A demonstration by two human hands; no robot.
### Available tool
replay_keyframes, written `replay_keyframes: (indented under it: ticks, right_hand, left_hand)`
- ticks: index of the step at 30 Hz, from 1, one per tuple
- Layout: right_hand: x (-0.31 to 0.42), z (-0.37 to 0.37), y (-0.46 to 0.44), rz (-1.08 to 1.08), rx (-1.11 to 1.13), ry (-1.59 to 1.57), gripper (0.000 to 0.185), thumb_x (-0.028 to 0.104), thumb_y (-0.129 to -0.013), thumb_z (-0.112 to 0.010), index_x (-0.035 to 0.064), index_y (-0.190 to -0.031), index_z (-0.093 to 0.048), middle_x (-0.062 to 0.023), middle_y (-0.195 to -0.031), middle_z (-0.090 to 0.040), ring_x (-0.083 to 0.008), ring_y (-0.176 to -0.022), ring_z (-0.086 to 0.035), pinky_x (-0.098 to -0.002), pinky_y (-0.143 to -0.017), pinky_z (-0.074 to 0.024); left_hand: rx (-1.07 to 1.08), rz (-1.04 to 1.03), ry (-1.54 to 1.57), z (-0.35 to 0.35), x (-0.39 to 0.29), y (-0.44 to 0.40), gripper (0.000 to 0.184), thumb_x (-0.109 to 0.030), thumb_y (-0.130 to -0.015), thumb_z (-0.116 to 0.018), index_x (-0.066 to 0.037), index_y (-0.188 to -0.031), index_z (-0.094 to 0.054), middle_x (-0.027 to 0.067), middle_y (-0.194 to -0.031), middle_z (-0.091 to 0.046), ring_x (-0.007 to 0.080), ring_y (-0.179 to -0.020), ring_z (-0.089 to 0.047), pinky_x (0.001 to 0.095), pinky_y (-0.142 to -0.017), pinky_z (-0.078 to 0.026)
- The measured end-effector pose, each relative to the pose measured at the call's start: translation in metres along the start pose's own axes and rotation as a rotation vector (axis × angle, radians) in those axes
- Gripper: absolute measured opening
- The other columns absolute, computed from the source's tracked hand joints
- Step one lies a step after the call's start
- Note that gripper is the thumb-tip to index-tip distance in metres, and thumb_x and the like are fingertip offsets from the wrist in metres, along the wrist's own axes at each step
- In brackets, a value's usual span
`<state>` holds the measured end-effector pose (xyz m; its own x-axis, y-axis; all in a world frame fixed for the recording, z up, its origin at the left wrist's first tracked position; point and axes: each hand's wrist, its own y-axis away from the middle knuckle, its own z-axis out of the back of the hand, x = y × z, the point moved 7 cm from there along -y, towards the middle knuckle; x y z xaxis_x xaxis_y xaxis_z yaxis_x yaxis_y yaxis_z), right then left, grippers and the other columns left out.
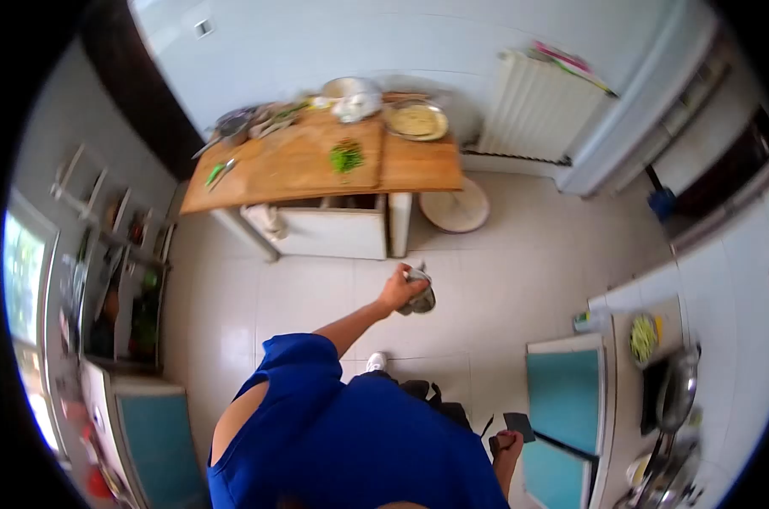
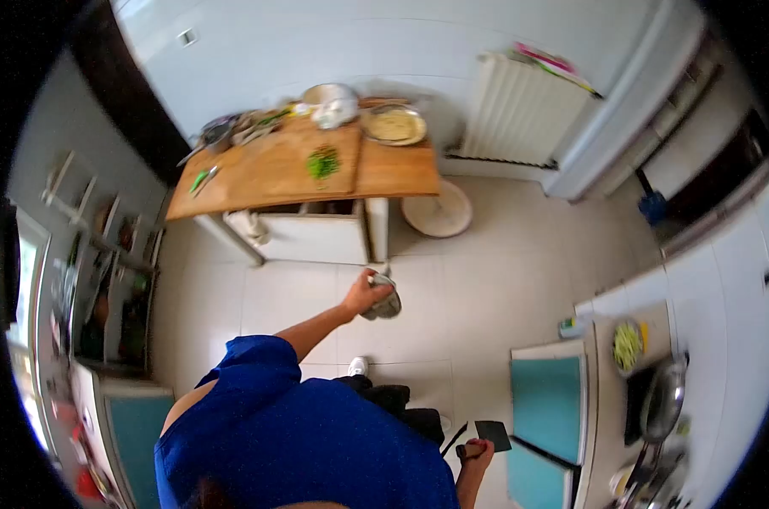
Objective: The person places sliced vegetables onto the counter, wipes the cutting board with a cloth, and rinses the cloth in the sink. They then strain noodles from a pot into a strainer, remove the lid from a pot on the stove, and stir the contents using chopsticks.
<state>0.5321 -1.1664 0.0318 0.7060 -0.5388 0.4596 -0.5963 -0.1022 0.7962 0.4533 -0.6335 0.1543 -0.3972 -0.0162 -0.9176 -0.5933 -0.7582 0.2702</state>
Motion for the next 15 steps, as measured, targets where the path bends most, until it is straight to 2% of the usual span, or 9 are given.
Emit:
replay_keyframes:
  ticks: [1, 3, 5, 7, 9, 11, 12, 14, 15]
  right_hand:
    - [-0.013, -0.023, 0.007, -0.128, -0.066, -0.013, 0.014, 0.018, -0.074, -0.048, 0.0087, -0.064, -0.045, -0.0032, -0.062, -0.045, -0.0135, -0.056, -0.046, -0.0239, -0.047, -0.0367]
    - [-0.039, -0.108, -0.018, 0.057, 0.155, 0.431, 0.016, 0.019, -0.073, -0.048, 0.0103, -0.061, -0.044, -0.0028, -0.059, -0.045, -0.0141, -0.051, -0.046, -0.0254, -0.045, -0.0363]
    - [-0.073, -0.196, -0.027, -0.153, 0.265, 0.527, 0.019, 0.020, -0.073, -0.049, 0.0114, -0.058, -0.041, -0.0028, -0.056, -0.044, -0.0149, -0.050, -0.046, -0.0270, -0.044, -0.0374]
    - [-0.116, -0.254, -0.042, -0.106, 0.234, 0.475, 0.019, 0.020, -0.073, -0.050, 0.0104, -0.059, -0.042, -0.0032, -0.056, -0.043, -0.0150, -0.050, -0.045, -0.0274, -0.045, -0.0393]
    - [-0.148, -0.304, -0.062, -0.206, 0.299, 0.477, 0.015, 0.011, -0.071, -0.054, 0.0080, -0.060, -0.043, -0.0044, -0.056, -0.046, -0.0156, -0.050, -0.044, -0.0292, -0.052, -0.0429]
    - [-0.176, -0.369, -0.045, -0.204, 0.307, 0.500, 0.017, 0.010, -0.070, -0.054, 0.0080, -0.059, -0.042, -0.0035, -0.055, -0.045, -0.0146, -0.050, -0.043, -0.0273, -0.052, -0.0434]
    - [-0.188, -0.400, -0.038, -0.200, 0.308, 0.505, 0.018, 0.009, -0.070, -0.055, 0.0080, -0.058, -0.041, -0.0027, -0.055, -0.044, -0.0137, -0.049, -0.043, -0.0254, -0.052, -0.0438]
    - [-0.208, -0.449, -0.040, -0.178, 0.315, 0.519, 0.018, 0.008, -0.069, -0.056, 0.0077, -0.059, -0.041, -0.0026, -0.055, -0.043, -0.0134, -0.049, -0.042, -0.0254, -0.054, -0.0442]
    - [-0.217, -0.469, -0.046, -0.148, 0.311, 0.515, 0.017, 0.006, -0.069, -0.056, 0.0074, -0.059, -0.042, -0.0024, -0.054, -0.043, -0.0131, -0.049, -0.042, -0.0254, -0.055, -0.0446]
  left_hand:
    - [-0.082, 0.142, 0.223, 0.045, 0.005, 0.008, 0.044, -0.025, -0.070, -0.069, -0.001, -0.099, -0.046, 0.0118, -0.082, -0.058, 0.0187, -0.075, -0.057, 0.0319, -0.063, -0.046]
    - [-0.261, 0.231, 0.298, 0.128, 0.048, -0.017, 0.040, -0.019, -0.070, -0.069, 0.000, -0.098, -0.047, 0.0069, -0.082, -0.057, 0.0131, -0.074, -0.055, 0.0273, -0.063, -0.046]
    - [-0.405, 0.116, 0.389, 0.182, 0.077, -0.029, 0.034, -0.015, -0.068, -0.066, 0.001, -0.094, -0.051, 0.0073, -0.077, -0.057, 0.0127, -0.067, -0.053, 0.0263, -0.058, -0.045]
    - [-0.538, 0.038, 0.445, 0.233, 0.113, -0.030, 0.026, -0.009, -0.069, -0.061, 0.001, -0.091, -0.053, 0.0068, -0.077, -0.057, 0.0126, -0.066, -0.053, 0.0258, -0.058, -0.044]
    - [-0.675, -0.030, 0.503, 0.276, 0.124, -0.031, 0.032, -0.005, -0.068, -0.054, 0.002, -0.099, -0.051, 0.0061, -0.078, -0.057, 0.0129, -0.069, -0.052, 0.0263, -0.061, -0.044]
    - [-0.815, -0.060, 0.434, 0.312, 0.125, -0.035, 0.038, -0.006, -0.071, -0.055, 0.003, -0.107, -0.048, 0.0079, -0.079, -0.057, 0.0125, -0.068, -0.052, 0.0265, -0.061, -0.043]
    - [-0.833, -0.050, 0.442, 0.323, 0.117, -0.038, 0.038, -0.006, -0.071, -0.055, 0.003, -0.107, -0.048, 0.0079, -0.079, -0.057, 0.0125, -0.068, -0.052, 0.0265, -0.061, -0.043]
    - [-0.874, 0.010, 0.253, 0.342, 0.094, -0.045, 0.038, -0.005, -0.077, -0.051, 0.000, -0.114, -0.043, 0.0053, -0.081, -0.054, 0.0116, -0.071, -0.050, 0.0234, -0.064, -0.042]
    - [-0.862, -0.021, 0.182, 0.348, 0.105, -0.069, 0.042, -0.006, -0.080, -0.050, 0.000, -0.120, -0.038, 0.0071, -0.080, -0.054, 0.0115, -0.070, -0.048, 0.0235, -0.062, -0.041]
